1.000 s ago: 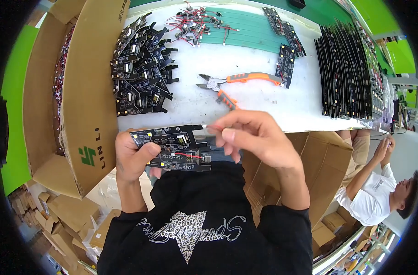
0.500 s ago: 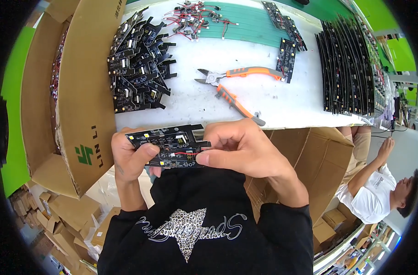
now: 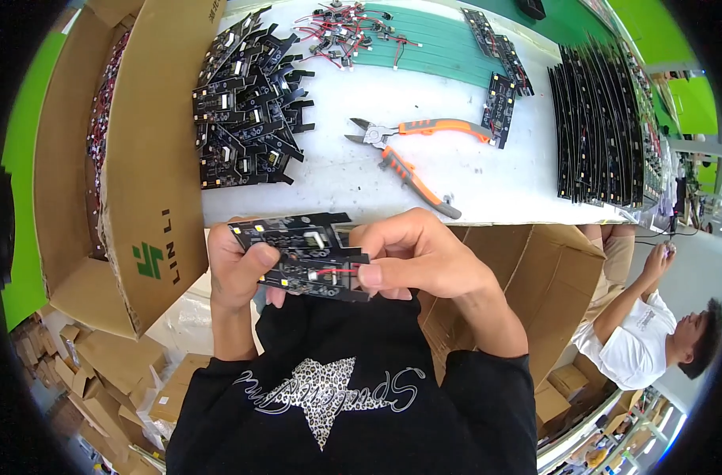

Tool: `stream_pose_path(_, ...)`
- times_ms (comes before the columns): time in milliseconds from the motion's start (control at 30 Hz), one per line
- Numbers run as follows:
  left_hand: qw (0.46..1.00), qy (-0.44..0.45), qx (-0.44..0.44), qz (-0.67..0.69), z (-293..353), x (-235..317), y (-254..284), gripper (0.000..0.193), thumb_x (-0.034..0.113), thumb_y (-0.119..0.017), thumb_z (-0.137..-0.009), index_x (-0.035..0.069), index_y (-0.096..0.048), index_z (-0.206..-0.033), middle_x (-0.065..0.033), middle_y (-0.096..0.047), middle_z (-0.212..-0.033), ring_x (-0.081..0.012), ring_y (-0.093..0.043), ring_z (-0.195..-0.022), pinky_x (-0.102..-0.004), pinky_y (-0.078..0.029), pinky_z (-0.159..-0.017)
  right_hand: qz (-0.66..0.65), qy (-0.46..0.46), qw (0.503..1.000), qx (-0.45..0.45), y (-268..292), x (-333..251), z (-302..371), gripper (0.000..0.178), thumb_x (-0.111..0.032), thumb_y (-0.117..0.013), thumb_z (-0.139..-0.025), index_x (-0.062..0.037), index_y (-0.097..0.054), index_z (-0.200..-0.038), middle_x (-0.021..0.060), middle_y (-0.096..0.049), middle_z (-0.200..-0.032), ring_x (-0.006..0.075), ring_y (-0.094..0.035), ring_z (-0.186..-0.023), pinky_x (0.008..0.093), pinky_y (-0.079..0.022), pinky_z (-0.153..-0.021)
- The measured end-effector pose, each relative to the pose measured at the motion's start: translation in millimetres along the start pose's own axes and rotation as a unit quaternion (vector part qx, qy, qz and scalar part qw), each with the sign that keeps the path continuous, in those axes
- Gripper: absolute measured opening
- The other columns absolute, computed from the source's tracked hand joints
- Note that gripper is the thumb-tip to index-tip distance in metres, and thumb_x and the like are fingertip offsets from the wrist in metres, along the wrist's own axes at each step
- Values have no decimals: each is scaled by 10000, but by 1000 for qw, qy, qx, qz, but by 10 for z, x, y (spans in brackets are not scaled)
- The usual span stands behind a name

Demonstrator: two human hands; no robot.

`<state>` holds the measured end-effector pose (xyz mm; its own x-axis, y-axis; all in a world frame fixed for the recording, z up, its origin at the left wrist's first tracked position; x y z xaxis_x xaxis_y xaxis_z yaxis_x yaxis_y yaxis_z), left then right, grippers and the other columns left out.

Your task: The person assembles small electronic components onto a PCB, using pliers and wire cutters to manipulate the wires and components.

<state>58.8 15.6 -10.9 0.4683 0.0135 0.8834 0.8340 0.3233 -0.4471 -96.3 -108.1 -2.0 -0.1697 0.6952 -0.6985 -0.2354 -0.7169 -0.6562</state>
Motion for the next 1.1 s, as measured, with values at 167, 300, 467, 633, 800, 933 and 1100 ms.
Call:
stream_pose_path(167, 999, -26, 17, 19, 53, -14, 64, 224, 56, -561, -939, -75, -628, -769, -143, -653, -633, -135, -584, -422, -237, -410, -335, 51, 26, 998, 36, 41, -143, 23, 104, -64, -672, -913, 18, -694, -973, 90, -677, -846, 67, -540, -567, 192, -403, -464)
stream_pose_path(300, 999, -15, 29, 5, 86, -21, 117, 212, 47, -558, -933, -70, -626, -769, -142, -653, -629, -129, -574, -414, -234, -408, -337, 254, 54, 949, 178, 225, -547, -37, 185, -104, -674, -925, 10, -677, -1071, 59, -688, -855, 52, -565, -602, 199, -416, -474)
stream_pose_path(467, 998, 8, 53, -17, 109, -44, 84, 194, 57, -583, -935, -60, -640, -792, -122, -660, -635, -116, -586, -446, -228, -418, -359, 429, 192, 848, 246, 400, -1217, -585, 256, -153, -641, -936, 35, -676, -1106, 55, -675, -851, 78, -574, -668, 223, -454, -581)
stream_pose_path(633, 998, -6, 59, -11, 111, -15, 32, 160, 69, -620, -941, -70, -649, -869, -106, -669, -679, -112, -607, -490, -220, -438, -398, 617, 219, 705, 272, 315, -1478, -871, 430, -338, -599, -960, 20, -648, -1192, 101, -710, -955, 158, -623, -835, 306, -499, -789)
stream_pose_path(800, 997, -24, 68, -6, 98, 4, 35, 310, 12, -647, -919, -55, -569, -1211, -104, -686, -865, -99, -627, -553, -204, -465, -436, 471, 162, 854, 151, -59, -1034, -491, 494, -308, -602, -976, -36, -528, -1382, 93, -682, -1079, 140, -645, -895, 291, -509, -794)
stream_pose_path(933, 997, -13, 74, 17, -13, 21, -12, 401, 1, -661, -907, -9, -527, -1285, -98, -682, -906, -88, -616, -550, -193, -467, -440, 453, 57, 883, 107, -310, -700, -279, 458, -142, -632, -951, -62, -511, -1385, 45, -614, -890, 63, -553, -695, 215, -452, -619)
stream_pose_path(1100, 995, -34, 91, 25, -26, 87, -65, 543, -4, -655, -907, 20, -415, -1394, -100, -678, -912, -99, -629, -582, -200, -480, -461, 404, 88, 893, 176, -284, -585, -361, 290, -26, -670, -903, -20, -623, -1189, -38, -551, -742, -6, -453, -625, 184, -348, -532)
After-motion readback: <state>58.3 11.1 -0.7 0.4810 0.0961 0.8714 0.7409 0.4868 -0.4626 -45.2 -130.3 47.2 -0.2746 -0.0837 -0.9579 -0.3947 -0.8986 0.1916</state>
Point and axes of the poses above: each hand's wrist, its own z-axis away from the middle knuckle, its own y-axis out of the back of the hand, x = y × z, the point moved 5 cm from there along -z, towards the middle knuckle
